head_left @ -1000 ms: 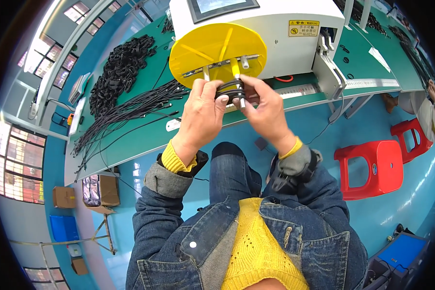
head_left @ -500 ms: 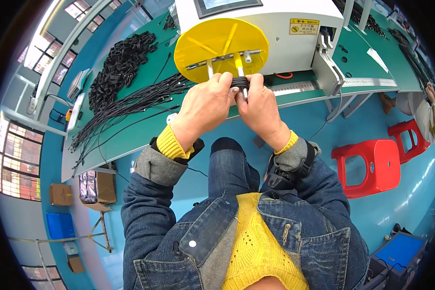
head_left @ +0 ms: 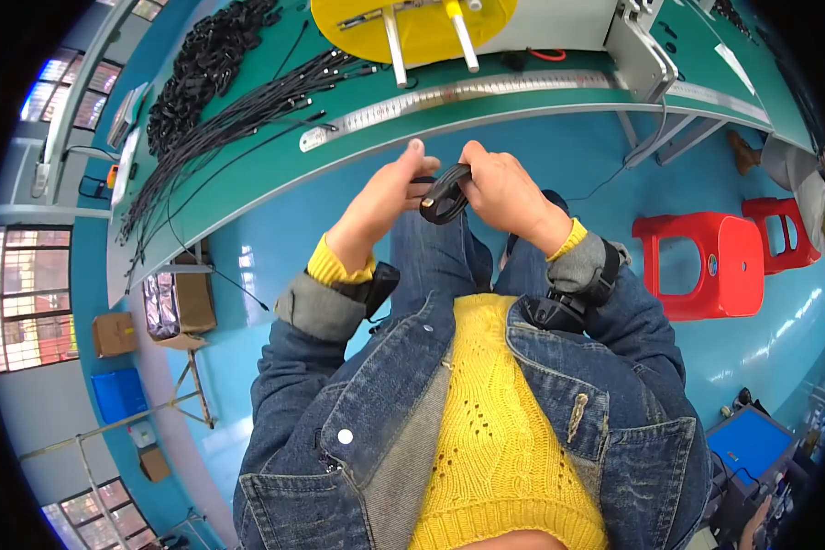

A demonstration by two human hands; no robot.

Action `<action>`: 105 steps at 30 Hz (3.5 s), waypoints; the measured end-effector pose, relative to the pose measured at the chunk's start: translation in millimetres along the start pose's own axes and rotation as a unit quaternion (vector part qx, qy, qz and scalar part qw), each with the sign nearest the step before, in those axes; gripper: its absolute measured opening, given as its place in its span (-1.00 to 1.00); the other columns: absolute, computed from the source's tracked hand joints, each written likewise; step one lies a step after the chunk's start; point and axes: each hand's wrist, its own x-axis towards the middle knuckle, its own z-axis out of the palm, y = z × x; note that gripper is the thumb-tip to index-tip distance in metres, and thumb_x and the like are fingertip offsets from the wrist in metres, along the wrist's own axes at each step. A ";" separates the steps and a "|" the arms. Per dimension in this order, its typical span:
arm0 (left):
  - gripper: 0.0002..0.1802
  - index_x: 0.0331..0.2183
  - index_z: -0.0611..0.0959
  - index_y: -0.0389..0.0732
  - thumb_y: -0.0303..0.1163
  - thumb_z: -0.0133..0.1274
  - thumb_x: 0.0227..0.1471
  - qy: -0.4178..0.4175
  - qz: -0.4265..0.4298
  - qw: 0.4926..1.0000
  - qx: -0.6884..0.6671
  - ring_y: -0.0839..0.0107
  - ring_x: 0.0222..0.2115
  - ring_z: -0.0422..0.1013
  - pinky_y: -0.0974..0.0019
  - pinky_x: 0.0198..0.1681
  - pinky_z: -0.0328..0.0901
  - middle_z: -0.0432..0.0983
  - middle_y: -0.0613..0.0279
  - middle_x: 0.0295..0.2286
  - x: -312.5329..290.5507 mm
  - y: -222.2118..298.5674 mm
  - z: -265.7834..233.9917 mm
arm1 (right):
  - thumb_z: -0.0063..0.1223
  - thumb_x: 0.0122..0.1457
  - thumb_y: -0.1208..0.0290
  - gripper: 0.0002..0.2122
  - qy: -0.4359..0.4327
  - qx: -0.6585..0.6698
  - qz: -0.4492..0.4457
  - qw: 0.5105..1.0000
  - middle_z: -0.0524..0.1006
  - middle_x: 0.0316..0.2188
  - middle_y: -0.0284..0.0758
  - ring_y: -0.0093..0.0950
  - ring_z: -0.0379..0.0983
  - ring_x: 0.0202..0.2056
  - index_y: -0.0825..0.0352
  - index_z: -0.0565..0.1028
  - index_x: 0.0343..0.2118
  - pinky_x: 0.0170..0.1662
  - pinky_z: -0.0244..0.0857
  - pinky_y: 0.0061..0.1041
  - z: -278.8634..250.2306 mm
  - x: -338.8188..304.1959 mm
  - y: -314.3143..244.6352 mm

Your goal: The person picks up a cable, winds it around the pegs of a machine, and removes the coiled cable to secure it with a tie by hand.

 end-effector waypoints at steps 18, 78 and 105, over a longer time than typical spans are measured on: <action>-0.59 -0.38 0.49 -0.29 -0.07 -0.02 0.01 -0.262 -0.269 0.927 0.006 0.49 -0.69 0.41 0.51 -0.75 0.27 0.48 0.17 -0.58 12.2 -7.4 4.5 | -0.02 -0.10 0.50 -0.82 -0.171 -0.117 -0.045 0.977 0.43 -0.68 -0.13 -0.08 0.39 -0.55 0.39 0.27 -0.43 -0.53 0.22 -0.22 -2.3 -13.1 -0.4; -0.80 -0.40 0.39 -0.21 -0.44 0.08 -0.10 -0.023 0.059 0.917 -0.393 0.63 -0.62 0.16 0.55 -0.65 0.08 0.23 0.39 -0.60 -20.2 -67.0 -46.5 | 0.09 0.02 0.40 -0.82 -0.153 0.422 0.163 0.878 0.34 -0.68 -0.56 -0.75 0.19 -0.60 0.37 0.45 -0.61 -0.56 0.09 -0.68 45.9 58.7 -29.6; -0.80 -0.47 0.50 -0.27 -0.38 0.14 -0.15 -0.003 0.025 0.993 0.111 0.63 -0.58 0.30 0.49 -0.53 0.21 0.39 0.39 -0.63 -7.8 -50.1 10.2 | 0.21 -0.14 0.34 -0.63 -0.209 0.096 0.024 0.973 0.49 -0.57 -0.18 -0.32 0.46 -0.48 0.32 0.40 -0.24 -0.41 0.30 -0.42 -32.6 19.8 -13.1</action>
